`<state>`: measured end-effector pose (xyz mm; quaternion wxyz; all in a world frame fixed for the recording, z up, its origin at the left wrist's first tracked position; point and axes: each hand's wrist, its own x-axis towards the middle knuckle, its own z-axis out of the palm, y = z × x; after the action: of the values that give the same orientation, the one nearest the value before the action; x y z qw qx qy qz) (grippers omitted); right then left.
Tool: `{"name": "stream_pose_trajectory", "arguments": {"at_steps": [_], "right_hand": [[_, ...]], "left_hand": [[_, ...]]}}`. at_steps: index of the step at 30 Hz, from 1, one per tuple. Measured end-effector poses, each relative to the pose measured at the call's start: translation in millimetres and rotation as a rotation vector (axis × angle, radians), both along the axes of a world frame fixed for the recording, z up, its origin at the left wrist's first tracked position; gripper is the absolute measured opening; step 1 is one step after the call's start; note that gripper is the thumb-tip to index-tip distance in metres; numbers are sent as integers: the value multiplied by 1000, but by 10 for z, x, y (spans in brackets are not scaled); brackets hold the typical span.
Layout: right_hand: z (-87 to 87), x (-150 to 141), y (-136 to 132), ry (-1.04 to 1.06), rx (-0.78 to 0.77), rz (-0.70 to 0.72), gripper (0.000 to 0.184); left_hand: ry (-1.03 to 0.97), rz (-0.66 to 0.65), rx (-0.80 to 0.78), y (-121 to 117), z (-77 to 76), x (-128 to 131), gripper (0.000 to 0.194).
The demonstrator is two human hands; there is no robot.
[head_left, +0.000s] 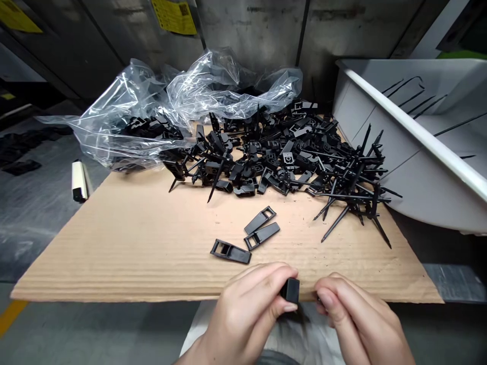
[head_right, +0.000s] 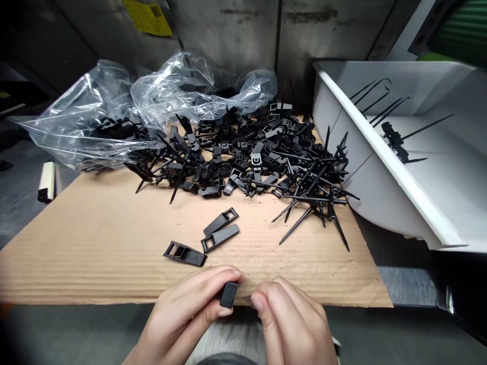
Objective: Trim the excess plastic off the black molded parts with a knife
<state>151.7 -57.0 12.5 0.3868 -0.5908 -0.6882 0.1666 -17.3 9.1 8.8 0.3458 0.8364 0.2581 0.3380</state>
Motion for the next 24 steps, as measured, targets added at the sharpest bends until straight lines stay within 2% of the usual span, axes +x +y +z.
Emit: {"name": "stream_pose_trajectory", "arguments": {"at_steps": [13, 19, 24], "right_hand": [[-104, -36, 63, -118, 127, 37, 12], [-90, -9, 42, -110, 60, 65, 15], [-71, 24, 32, -67, 24, 126, 18]], "left_hand": [[-7, -26, 46, 8, -3, -4, 20], [-12, 3, 49, -7, 19, 26, 20], [-26, 47, 57, -20, -30, 46, 20]]}}
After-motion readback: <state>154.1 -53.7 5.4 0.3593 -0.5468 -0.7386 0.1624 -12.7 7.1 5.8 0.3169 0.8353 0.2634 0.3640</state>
